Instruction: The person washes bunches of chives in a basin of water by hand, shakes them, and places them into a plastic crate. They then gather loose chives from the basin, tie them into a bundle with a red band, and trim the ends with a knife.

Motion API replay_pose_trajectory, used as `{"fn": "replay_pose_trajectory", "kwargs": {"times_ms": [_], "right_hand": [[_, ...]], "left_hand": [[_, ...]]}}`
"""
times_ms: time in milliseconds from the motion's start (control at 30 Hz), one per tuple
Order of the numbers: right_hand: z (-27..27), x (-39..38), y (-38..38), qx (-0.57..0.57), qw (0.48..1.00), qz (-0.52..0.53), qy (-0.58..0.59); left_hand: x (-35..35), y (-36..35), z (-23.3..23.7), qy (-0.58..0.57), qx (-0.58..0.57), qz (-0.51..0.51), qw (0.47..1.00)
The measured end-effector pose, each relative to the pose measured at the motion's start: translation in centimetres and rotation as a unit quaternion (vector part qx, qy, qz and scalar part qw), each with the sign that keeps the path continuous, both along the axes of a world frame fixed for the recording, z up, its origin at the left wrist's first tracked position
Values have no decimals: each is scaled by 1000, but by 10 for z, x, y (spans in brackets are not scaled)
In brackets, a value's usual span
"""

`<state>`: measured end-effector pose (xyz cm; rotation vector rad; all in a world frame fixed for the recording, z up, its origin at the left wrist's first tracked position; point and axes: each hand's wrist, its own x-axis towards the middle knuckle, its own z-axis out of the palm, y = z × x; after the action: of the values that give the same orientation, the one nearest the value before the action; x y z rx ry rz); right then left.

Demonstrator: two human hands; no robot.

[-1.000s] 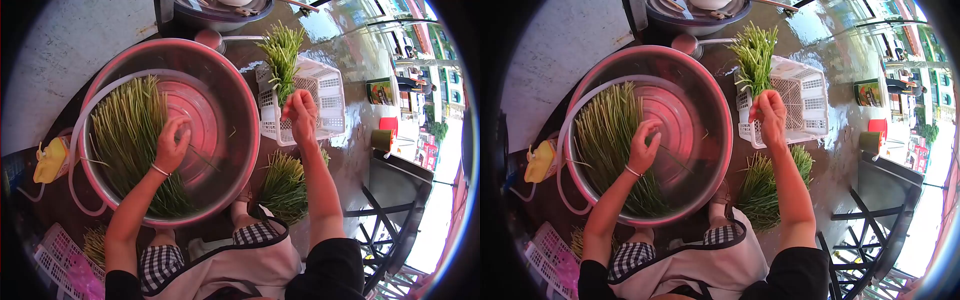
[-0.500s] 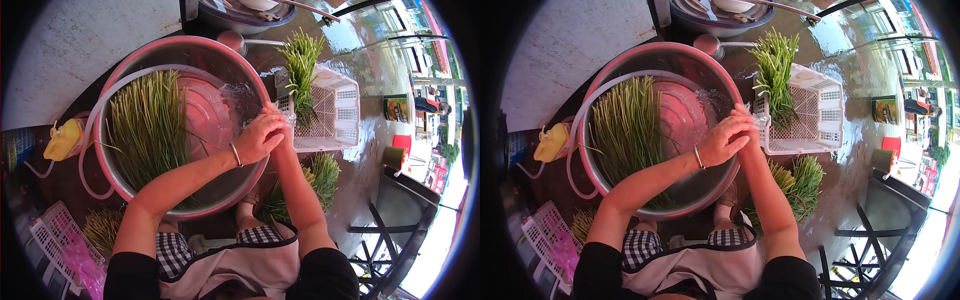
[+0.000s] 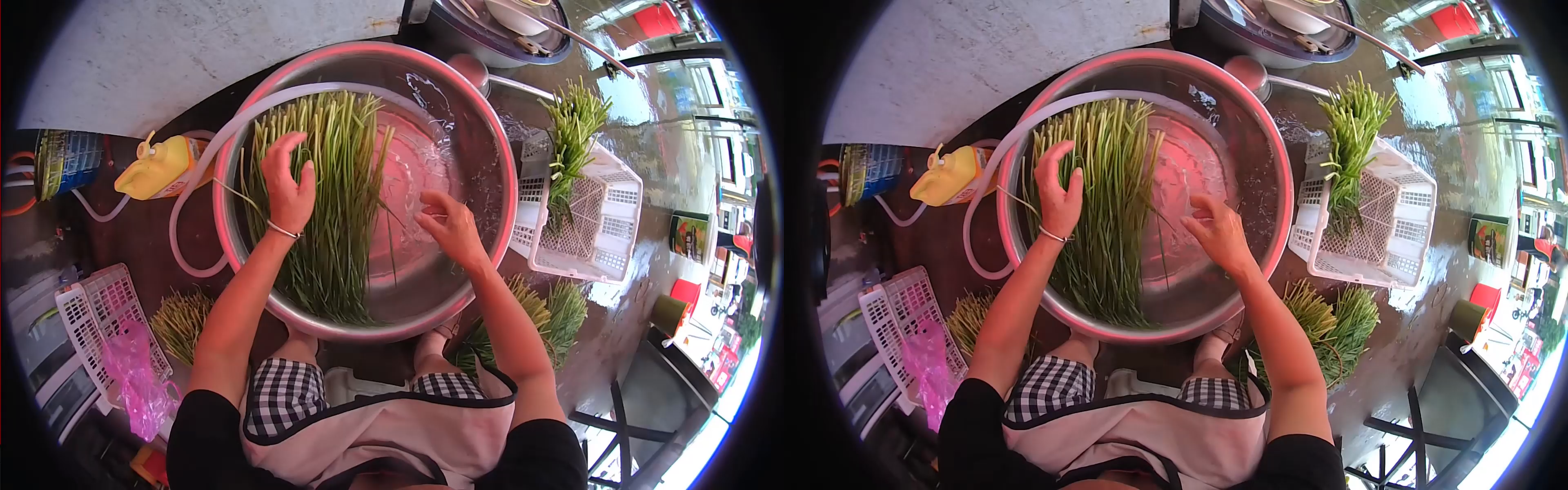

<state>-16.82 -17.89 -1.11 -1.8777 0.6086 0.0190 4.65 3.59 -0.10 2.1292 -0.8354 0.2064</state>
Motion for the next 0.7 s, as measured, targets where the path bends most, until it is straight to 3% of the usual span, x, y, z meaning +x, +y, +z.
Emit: {"fn": "replay_pose_trajectory", "kwargs": {"times_ms": [100,200,267,300,333,367,467,567,700], "right_hand": [[-51,43,8,74,995,-70,-11],[-45,98,21,291,938,-181,54],[-34,128,26,348,909,-208,97],[-33,143,30,376,892,-221,117],[-47,156,38,467,860,-202,43],[-60,160,47,454,870,-190,27],[-55,166,72,359,917,-172,-12],[-38,148,59,250,964,-95,0],[-33,107,19,385,910,-152,-28]], "left_hand": [[27,35,-39,-4,43,100,994],[37,43,-56,147,96,201,964],[39,38,-56,235,144,230,933],[42,35,-60,259,85,209,939],[44,30,-66,283,26,186,941],[43,28,-72,306,-33,161,938],[42,18,-43,394,-45,112,911],[36,28,-64,370,-102,171,908],[38,50,-74,327,-109,195,918]]}}
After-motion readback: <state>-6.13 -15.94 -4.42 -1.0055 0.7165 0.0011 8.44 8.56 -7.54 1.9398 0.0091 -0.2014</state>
